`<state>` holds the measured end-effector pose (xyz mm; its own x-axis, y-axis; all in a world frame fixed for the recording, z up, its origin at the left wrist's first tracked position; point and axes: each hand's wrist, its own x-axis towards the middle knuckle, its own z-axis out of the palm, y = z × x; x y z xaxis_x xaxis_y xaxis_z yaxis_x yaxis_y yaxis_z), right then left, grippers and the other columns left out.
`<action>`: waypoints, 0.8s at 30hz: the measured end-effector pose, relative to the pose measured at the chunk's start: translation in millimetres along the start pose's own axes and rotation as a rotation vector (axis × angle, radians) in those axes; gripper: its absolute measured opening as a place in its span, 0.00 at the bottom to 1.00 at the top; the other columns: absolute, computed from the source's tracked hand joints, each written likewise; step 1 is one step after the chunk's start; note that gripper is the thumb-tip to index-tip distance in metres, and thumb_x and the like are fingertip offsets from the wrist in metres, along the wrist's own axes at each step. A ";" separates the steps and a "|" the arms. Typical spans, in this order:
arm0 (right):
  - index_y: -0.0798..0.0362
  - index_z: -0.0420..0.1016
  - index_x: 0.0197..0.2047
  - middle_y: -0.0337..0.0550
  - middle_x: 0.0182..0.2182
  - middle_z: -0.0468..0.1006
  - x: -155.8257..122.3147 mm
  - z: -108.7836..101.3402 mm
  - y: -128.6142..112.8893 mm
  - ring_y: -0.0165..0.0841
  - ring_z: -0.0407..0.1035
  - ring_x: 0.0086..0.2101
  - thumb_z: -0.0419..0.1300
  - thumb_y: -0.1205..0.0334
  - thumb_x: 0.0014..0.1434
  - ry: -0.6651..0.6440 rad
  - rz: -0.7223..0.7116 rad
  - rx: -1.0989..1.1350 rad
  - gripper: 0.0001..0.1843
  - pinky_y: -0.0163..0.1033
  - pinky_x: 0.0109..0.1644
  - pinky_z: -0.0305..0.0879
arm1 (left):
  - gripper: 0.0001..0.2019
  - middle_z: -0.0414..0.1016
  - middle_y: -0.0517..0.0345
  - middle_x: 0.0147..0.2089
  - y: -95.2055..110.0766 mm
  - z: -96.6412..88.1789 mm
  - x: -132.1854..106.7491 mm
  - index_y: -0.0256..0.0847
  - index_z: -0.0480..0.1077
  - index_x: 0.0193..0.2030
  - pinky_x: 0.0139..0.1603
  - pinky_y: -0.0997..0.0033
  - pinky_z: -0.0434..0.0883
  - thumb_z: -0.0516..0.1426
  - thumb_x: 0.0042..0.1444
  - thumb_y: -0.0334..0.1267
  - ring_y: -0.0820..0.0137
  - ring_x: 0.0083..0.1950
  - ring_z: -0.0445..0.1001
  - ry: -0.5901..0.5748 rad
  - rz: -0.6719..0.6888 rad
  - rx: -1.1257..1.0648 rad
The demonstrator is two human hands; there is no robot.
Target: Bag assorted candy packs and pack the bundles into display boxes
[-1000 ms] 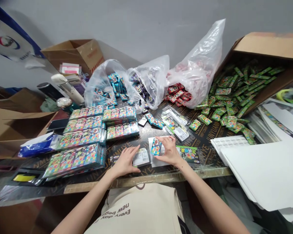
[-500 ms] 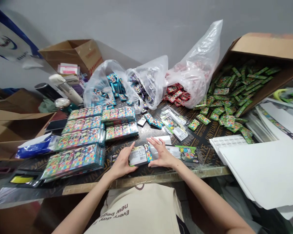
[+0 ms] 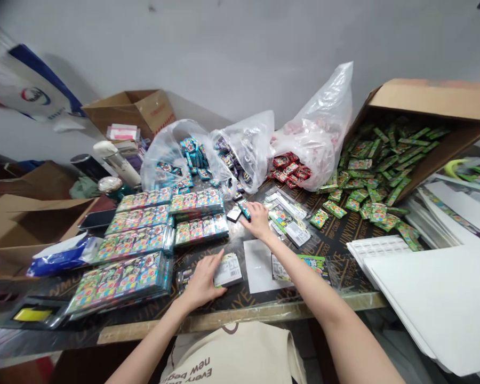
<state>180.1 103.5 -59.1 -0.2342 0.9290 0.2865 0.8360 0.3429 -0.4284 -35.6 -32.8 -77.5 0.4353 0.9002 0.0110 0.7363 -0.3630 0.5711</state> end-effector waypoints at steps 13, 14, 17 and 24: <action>0.48 0.52 0.62 0.49 0.54 0.65 49.2 2.8 8.2 0.50 0.49 0.57 0.66 0.56 0.38 -0.157 -0.060 0.115 0.48 0.60 0.58 0.36 | 0.42 0.64 0.47 0.56 0.6 -3.2 2.4 0.41 0.62 0.57 0.63 0.50 0.44 0.66 0.31 0.47 0.55 0.58 0.58 0.062 -0.143 -0.334; 0.47 0.47 0.63 0.48 0.55 0.63 37.9 -1.5 1.6 0.47 0.50 0.57 0.66 0.55 0.39 -0.143 -0.065 0.253 0.50 0.57 0.59 0.40 | 0.38 0.66 0.46 0.55 6.9 -6.8 7.9 0.40 0.64 0.55 0.62 0.52 0.48 0.65 0.34 0.50 0.55 0.57 0.60 0.108 -0.208 -0.508; 0.40 0.38 0.64 0.44 0.57 0.59 -10.3 -9.0 -26.9 0.40 0.54 0.57 0.67 0.48 0.39 -0.124 -0.057 0.920 0.56 0.48 0.57 0.51 | 0.28 0.73 0.44 0.48 29.9 -18.0 28.1 0.36 0.68 0.50 0.55 0.57 0.60 0.56 0.48 0.55 0.59 0.51 0.69 0.091 -0.399 -1.225; 0.43 0.35 0.65 0.47 0.59 0.56 -89.6 -24.3 -52.3 0.43 0.52 0.58 0.69 0.48 0.36 -0.151 -0.044 1.016 0.61 0.50 0.60 0.48 | 0.14 0.76 0.54 0.30 51.8 -19.2 49.0 0.32 0.73 0.32 0.33 0.74 0.68 0.65 0.39 0.37 0.74 0.27 0.72 0.083 -0.579 -1.625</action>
<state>169.4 -1.0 -41.6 -0.3728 0.8967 0.2388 0.0270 0.2677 -0.9631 13.9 -3.0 -31.6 0.2598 0.8438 -0.4696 -0.4819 0.5347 0.6942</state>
